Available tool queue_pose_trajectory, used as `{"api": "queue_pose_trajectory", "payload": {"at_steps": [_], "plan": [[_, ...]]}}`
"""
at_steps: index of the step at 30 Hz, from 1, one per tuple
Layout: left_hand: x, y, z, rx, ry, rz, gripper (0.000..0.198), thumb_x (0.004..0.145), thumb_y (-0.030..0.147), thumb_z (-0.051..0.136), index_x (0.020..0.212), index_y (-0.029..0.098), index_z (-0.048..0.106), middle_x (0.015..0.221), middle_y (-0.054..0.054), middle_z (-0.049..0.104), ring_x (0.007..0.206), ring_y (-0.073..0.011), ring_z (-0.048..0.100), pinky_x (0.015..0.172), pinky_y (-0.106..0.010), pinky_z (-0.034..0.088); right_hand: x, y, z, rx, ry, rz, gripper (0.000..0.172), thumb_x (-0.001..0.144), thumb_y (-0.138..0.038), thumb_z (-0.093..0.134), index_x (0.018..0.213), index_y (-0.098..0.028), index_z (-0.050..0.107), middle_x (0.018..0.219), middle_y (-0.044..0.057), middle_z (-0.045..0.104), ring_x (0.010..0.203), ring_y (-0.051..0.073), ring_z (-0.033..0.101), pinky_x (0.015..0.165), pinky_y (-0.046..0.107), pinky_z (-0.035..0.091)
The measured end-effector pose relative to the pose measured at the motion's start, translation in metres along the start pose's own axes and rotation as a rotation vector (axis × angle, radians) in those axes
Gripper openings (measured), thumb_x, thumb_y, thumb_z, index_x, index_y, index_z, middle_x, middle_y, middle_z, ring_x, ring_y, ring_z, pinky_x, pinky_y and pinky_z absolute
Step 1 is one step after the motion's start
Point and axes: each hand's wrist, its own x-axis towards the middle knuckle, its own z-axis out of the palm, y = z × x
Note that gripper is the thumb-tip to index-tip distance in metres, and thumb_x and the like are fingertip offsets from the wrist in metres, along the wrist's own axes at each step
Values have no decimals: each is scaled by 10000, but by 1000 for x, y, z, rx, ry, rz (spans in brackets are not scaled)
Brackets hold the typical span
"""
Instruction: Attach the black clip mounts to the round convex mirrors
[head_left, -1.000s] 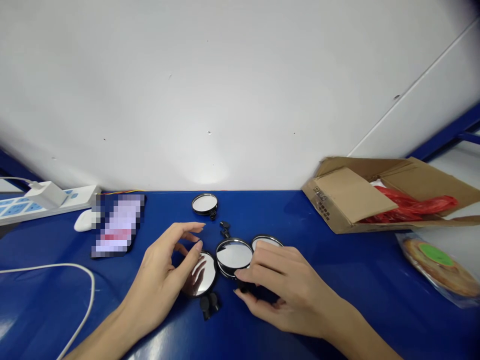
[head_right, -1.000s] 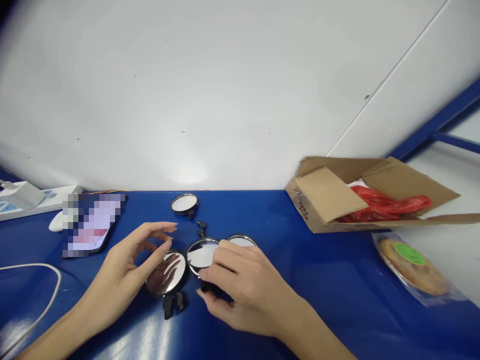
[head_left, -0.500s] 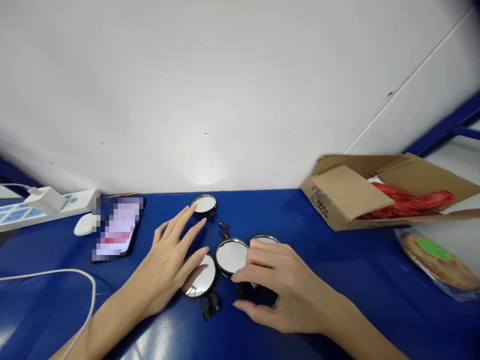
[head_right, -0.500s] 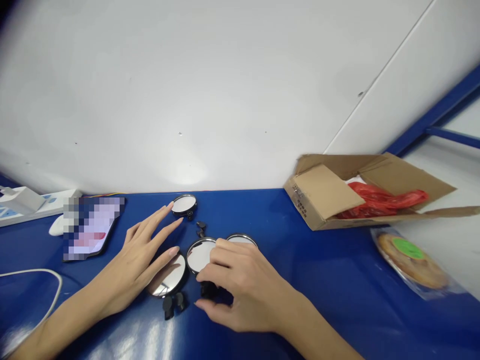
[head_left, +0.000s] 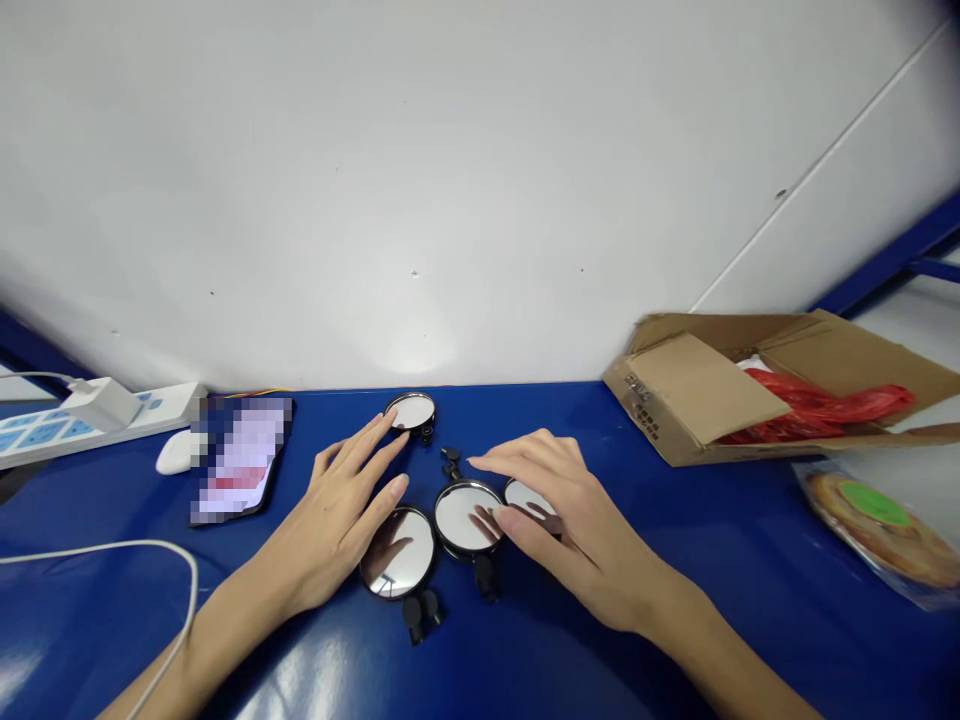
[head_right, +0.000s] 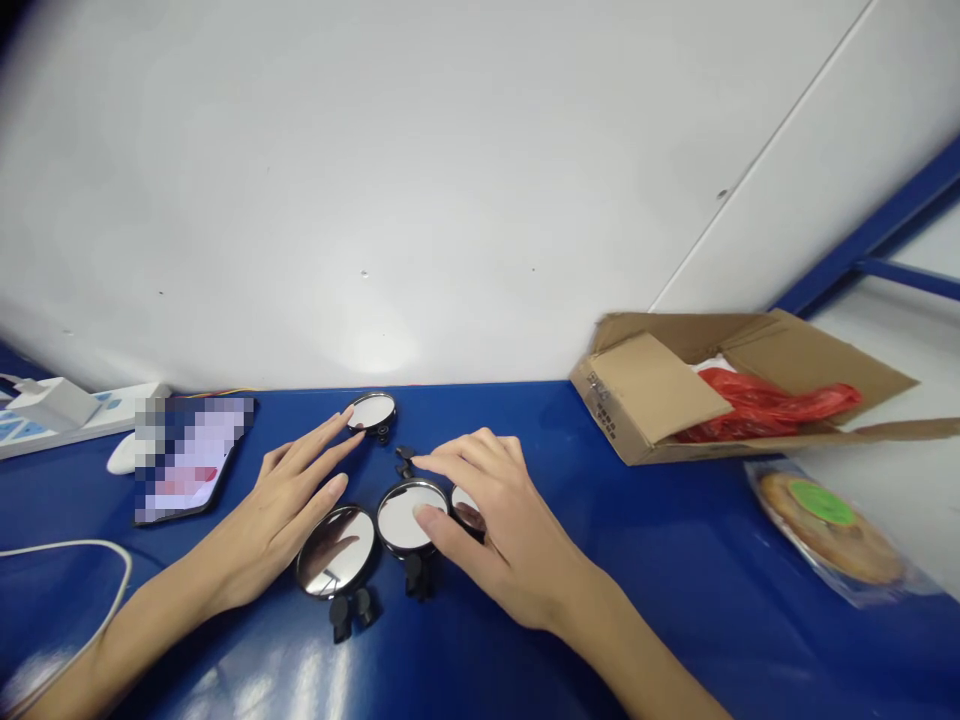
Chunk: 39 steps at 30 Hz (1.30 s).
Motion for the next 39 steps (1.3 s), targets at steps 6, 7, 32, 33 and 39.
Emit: {"api": "queue_pose_trajectory", "payload": {"at_steps": [6,7,32,33,39], "plan": [[2,-3,3,12,-3,7,580,1255,465,319,1800,280,385,1945,-73,190,1794,-322,191,1383,-651,291,8,5,0,11,-115,50,470,1210,-579,487,1572,-342,669,1669,66,631,1492,343,541,1250,595,349],[3,-3,3,22,-4,8,585,1255,466,316,1805,277,373,1940,-74,206,1793,-321,196,1386,-658,282,8,5,0,18,-122,49,479,1211,-585,478,1581,-343,664,1671,66,631,1495,343,539,1248,594,350],[-7,24,-10,16,595,235,403,1114,91,712,1462,292,700,1462,-73,815,1223,-265,801,1019,-469,523,17,19,-12,14,-317,94,652,1238,-626,260,1721,-289,541,1748,83,573,1677,372,408,1344,717,148],[-9,24,-10,0,632,269,405,1083,59,749,1409,299,735,1383,-54,855,1134,-253,826,974,-459,541,16,20,-13,-9,-300,97,640,1242,-613,259,1713,-295,552,1750,84,570,1676,372,410,1338,724,157],[-11,26,-10,-19,660,272,340,1065,46,772,1270,314,807,1261,3,903,975,-214,851,876,-432,579,18,20,-12,40,-308,63,633,1245,-604,214,1727,-337,526,1850,46,410,1719,357,334,1335,693,203]]}}
